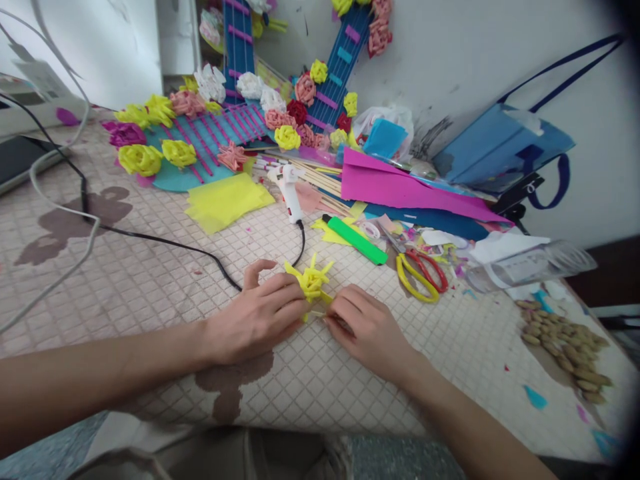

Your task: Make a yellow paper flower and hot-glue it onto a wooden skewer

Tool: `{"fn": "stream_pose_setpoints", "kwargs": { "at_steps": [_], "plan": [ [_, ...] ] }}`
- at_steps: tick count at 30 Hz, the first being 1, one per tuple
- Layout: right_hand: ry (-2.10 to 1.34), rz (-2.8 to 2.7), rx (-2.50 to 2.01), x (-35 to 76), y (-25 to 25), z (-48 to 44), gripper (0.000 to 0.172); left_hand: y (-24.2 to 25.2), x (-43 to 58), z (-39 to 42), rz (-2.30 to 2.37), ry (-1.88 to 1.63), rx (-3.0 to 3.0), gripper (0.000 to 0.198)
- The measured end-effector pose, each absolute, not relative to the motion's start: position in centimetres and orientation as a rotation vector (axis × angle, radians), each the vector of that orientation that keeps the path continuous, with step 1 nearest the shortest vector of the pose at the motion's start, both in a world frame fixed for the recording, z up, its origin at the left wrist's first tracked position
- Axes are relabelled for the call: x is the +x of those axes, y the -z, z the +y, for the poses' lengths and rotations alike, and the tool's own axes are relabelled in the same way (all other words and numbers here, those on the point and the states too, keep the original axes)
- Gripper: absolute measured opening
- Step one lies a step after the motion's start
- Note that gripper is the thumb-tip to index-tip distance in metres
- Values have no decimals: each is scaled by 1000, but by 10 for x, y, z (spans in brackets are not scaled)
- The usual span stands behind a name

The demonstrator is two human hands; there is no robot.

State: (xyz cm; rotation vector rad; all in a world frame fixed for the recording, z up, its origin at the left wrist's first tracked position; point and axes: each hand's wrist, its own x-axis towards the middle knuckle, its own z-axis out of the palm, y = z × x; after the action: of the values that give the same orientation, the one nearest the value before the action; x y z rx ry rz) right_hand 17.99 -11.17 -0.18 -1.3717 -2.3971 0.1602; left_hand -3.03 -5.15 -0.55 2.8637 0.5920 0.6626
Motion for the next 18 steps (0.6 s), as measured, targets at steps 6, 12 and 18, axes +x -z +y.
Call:
{"fn": "stream_pose_setpoints", "kwargs": {
  "at_steps": [6, 12, 18],
  "plan": [
    [-162, -2409, -1383, 180, 3, -112, 15, 7, -29, -53, 605, -686, 2862, 19],
    [-166, -2410, -1369, 179, 1, -110, 16, 8, -29, -52, 603, -708, 2851, 17],
    [-127, -2359, -1332, 169, 4, -110, 17, 8, -28, -52, 640, -745, 2811, 16]
  ]
}}
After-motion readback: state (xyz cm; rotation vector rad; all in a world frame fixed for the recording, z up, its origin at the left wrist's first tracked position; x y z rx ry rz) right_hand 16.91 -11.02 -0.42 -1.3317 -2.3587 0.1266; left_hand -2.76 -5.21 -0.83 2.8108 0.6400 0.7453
